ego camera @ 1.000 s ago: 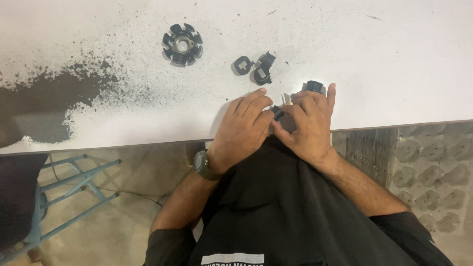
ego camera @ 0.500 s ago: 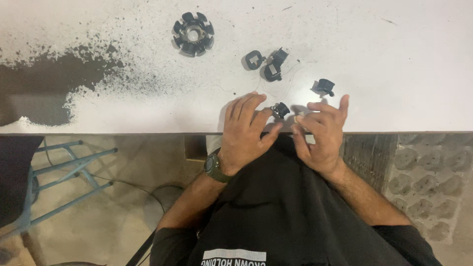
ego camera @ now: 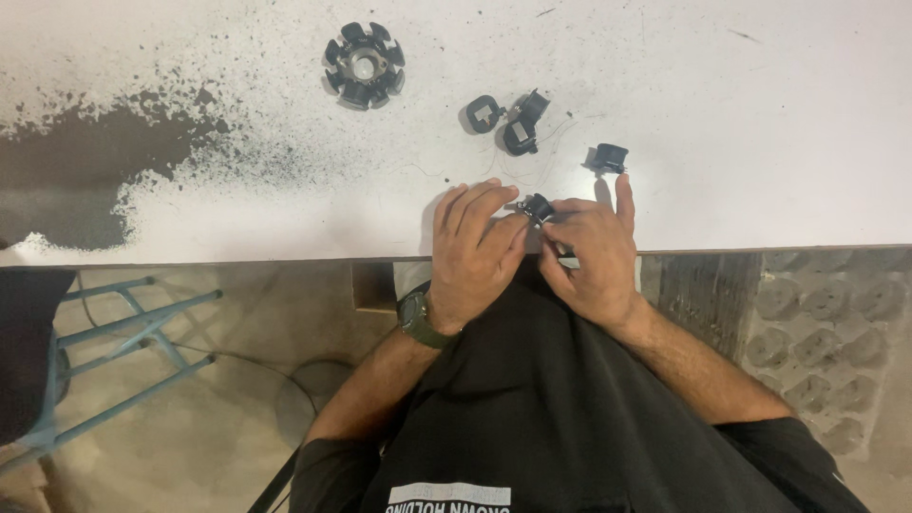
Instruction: The person sits at a white workbench and fits small black pad-like components into star-shaped black hubs one at a time, pressing each into place with their fingers and occasionally using a small flat tool to seat the parts. Assembled hubs are set aside in a growing pile while new hubs and pads are picked up from the table.
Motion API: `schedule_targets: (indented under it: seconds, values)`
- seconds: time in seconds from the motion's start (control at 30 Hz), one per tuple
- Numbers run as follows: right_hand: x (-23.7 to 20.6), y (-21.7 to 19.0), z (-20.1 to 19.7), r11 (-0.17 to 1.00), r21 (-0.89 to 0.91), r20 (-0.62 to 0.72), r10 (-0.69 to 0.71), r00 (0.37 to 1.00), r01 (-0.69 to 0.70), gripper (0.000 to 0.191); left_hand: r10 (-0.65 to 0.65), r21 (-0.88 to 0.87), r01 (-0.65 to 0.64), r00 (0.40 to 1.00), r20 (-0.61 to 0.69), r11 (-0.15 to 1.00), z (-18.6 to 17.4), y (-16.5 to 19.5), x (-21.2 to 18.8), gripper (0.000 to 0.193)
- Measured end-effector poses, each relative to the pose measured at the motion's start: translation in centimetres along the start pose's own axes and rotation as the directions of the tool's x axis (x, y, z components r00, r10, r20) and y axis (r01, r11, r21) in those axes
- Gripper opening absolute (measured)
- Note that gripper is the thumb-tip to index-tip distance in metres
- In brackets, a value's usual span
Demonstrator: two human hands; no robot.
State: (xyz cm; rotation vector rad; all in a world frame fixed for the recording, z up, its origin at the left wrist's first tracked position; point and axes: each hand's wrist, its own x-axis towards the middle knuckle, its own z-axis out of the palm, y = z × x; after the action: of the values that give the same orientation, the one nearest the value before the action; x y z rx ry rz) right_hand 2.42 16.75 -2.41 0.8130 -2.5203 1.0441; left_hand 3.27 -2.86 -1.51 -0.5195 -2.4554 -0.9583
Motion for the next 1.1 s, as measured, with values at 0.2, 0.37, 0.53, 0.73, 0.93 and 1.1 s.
schedule_targets:
  seconds: [0.2,0.37,0.53,0.73,0.93,1.1]
  values:
    - [-0.08,0.07,0.07,1.0,0.002,-0.008,0.005,1.0,-0.005,0.03,0.138,0.088,-0.14,0.99,0.022,0.986,0.0,-0.13,0.07,0.016]
    - [-0.13,0.16,0.04,1.0,-0.004,0.013,0.001,1.0,-0.001,0.027,0.094,0.088,-0.091,0.995,-0.033,0.992,0.14,0.21,0.06,0.017]
    - [-0.32,0.33,0.25,1.0,-0.008,0.0,0.001,1.0,-0.001,0.026,-0.096,0.033,0.095,0.995,0.032,0.995,0.16,0.3,-0.1,0.016]
    - [-0.88,0.7,0.42,0.99,0.003,-0.05,-0.143,0.988,0.143,0.033,-0.153,-0.009,0.154,0.986,0.065,0.988,0.17,0.36,0.03,0.015]
    - [-0.91,0.71,0.83,0.992,-0.021,-0.008,-0.126,0.992,0.126,0.034,-0.159,-0.032,0.162,0.984,0.081,0.986,-0.06,0.34,0.33,0.015]
    - [-0.37,0.17,0.48,0.992,-0.03,-0.025,-0.124,0.992,0.123,0.031,-0.158,-0.056,0.164,0.983,0.091,0.985,-0.27,0.28,0.3,0.016]
